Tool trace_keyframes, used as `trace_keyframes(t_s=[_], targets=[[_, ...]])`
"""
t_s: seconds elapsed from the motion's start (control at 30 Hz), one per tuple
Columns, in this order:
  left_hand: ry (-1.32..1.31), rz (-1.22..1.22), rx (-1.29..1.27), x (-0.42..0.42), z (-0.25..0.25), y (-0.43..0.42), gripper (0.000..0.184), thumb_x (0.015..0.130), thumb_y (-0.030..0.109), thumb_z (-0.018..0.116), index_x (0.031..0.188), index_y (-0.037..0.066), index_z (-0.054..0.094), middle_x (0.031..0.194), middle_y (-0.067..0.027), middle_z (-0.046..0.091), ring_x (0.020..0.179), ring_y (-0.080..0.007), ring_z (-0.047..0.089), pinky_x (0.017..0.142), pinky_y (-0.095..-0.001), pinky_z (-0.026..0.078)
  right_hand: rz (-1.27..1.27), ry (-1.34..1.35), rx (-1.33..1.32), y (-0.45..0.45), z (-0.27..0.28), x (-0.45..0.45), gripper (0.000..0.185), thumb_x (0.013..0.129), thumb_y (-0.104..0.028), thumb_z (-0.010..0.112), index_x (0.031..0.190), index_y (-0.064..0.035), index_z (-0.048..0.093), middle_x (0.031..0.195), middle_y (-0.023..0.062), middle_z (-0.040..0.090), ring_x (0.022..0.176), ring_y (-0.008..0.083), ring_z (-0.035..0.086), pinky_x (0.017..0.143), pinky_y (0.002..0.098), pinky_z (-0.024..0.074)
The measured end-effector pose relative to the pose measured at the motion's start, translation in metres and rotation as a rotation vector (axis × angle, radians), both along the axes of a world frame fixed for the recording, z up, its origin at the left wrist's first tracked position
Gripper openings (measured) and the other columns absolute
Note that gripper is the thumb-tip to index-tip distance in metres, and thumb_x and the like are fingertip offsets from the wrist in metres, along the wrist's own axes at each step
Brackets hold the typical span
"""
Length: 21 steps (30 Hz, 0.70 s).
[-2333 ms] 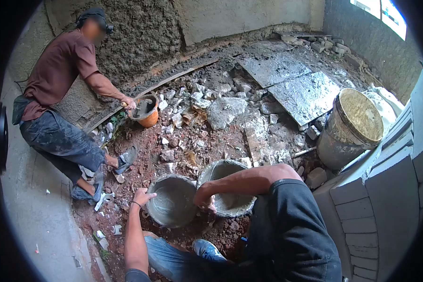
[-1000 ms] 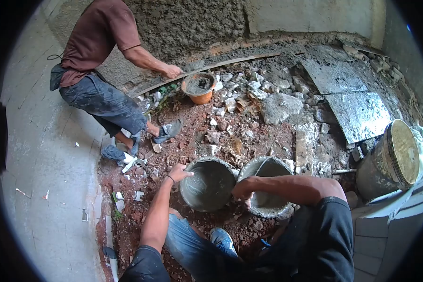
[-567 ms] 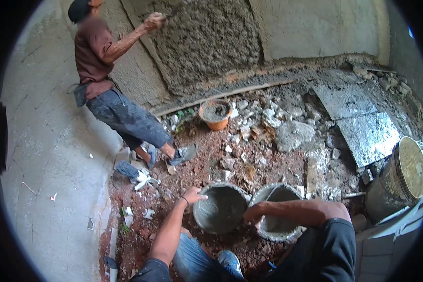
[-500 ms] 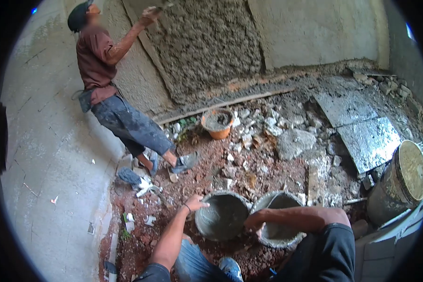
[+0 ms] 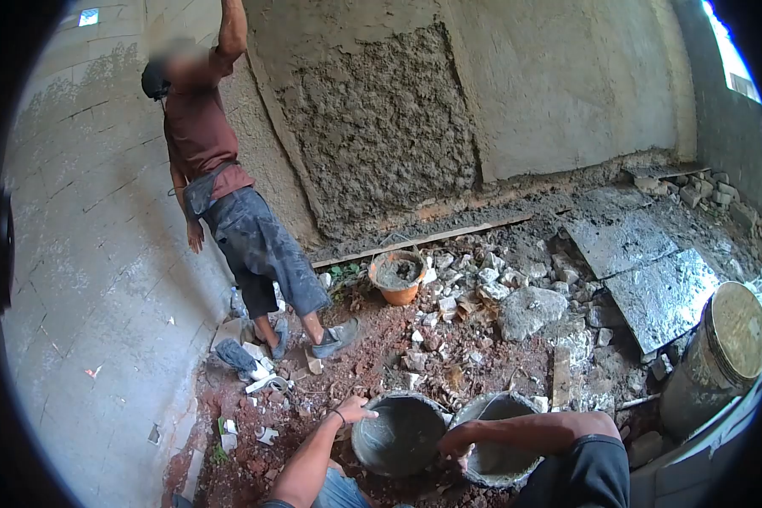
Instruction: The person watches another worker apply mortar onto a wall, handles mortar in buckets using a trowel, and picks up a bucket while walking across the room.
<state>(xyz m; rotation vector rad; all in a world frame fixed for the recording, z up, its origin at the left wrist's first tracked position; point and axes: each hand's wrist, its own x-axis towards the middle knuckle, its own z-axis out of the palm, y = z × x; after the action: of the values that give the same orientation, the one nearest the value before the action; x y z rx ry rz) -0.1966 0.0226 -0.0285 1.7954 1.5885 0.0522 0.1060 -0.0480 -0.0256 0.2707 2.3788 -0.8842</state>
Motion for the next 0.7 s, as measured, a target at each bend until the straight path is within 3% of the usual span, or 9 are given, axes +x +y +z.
trace_keyframes(t_s=[0.17, 0.7], targets=[[0.000, -0.044, 0.061, -0.006, -0.012, 0.004, 0.040, 0.067, 0.041, 0.075, 0.081, 0.004, 0.066, 0.074, -0.0093, 0.063, 0.070, -0.0182, 0.059, 0.068, -0.0333, 0.046, -0.007, 0.014, 0.027, -0.001, 0.001, -0.001, 0.041, 0.065, -0.018, 0.076, 0.100, -0.0004, 0.062, 0.079, 0.0190, 0.064, 0.067, 0.0272, 0.059, 0.057, 0.0422, 0.0455], [0.037, -0.036, 0.058, -0.005, -0.014, 0.005, 0.040, 0.068, 0.040, 0.076, 0.084, 0.005, 0.066, 0.078, -0.0091, 0.064, 0.074, -0.0173, 0.059, 0.071, -0.0333, 0.046, 0.005, 0.023, -0.014, 0.006, -0.022, 0.001, 0.043, 0.066, -0.031, 0.076, 0.090, 0.0012, 0.060, 0.069, 0.0163, 0.060, 0.062, 0.0263, 0.057, 0.052, 0.0421, 0.0425]])
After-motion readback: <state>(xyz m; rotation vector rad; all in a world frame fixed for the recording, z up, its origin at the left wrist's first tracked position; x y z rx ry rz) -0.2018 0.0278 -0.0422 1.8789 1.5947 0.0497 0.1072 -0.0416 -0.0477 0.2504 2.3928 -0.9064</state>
